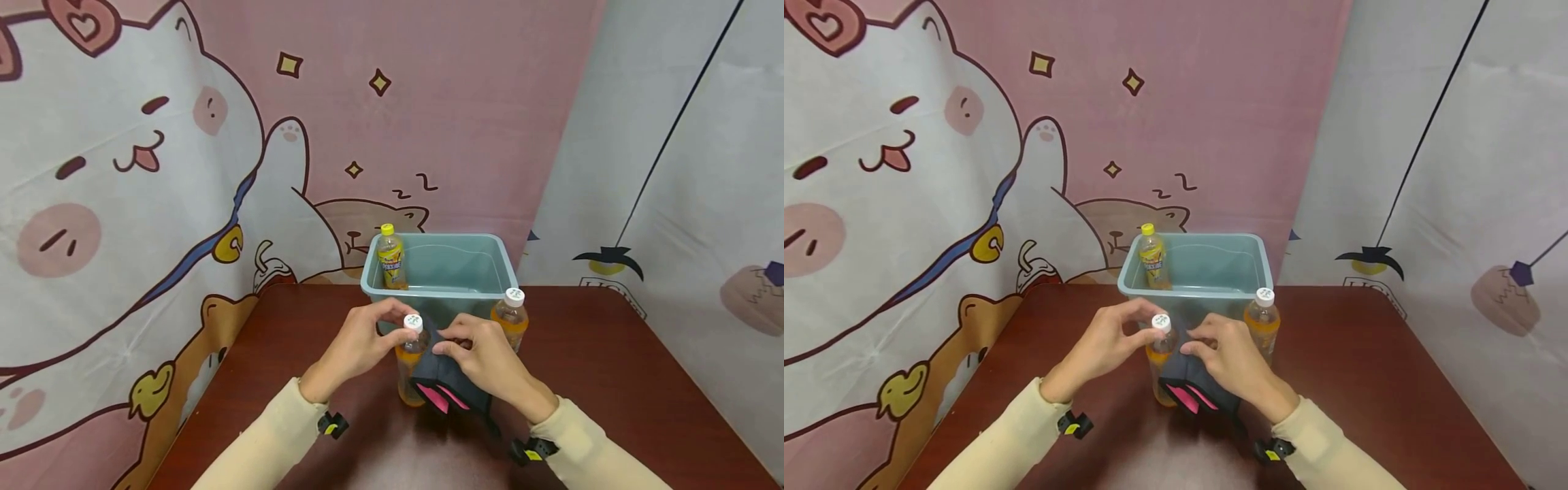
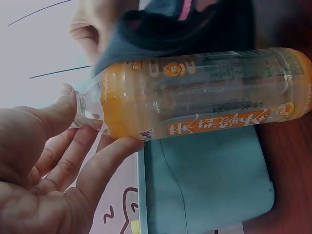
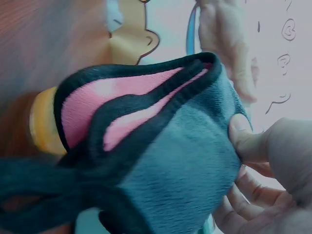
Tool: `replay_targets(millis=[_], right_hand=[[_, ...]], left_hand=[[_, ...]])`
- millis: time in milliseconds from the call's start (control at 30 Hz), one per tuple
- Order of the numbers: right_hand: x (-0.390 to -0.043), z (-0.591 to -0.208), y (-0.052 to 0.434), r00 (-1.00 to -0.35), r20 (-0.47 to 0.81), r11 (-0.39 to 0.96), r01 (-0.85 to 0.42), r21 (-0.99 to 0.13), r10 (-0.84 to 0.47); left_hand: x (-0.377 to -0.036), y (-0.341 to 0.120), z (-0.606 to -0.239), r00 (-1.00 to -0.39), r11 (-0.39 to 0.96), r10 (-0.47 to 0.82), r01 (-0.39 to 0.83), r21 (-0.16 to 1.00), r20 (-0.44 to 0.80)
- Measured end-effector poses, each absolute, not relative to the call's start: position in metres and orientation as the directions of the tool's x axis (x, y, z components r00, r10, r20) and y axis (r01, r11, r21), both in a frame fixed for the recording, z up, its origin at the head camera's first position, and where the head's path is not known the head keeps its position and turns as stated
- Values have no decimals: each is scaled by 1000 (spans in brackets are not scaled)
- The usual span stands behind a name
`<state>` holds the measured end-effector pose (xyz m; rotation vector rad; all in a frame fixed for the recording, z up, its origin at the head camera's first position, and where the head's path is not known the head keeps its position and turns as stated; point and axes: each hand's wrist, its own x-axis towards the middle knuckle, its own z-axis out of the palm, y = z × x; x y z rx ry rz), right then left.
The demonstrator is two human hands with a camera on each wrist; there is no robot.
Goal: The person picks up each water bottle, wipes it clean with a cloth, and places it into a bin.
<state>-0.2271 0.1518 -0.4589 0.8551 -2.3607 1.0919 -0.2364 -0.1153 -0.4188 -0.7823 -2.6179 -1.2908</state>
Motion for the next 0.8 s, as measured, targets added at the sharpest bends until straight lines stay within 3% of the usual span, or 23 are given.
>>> replay_targets(millis=[167,400,800], right_hand=[[-225,-447,143,-706,633,503,-692,-519,-318],[-221,-452,136,-742,614,536,-645,-545,-268],[-218,-455,138,-727,631,551,-655,-518,-271]], left_hand=[[-236,-115,-418,-853,502,401,509,699,334],[-235,-116,-420,-851,512,398,516,686,343],[-234,-112,-420,-853,490,391,511,706,347]])
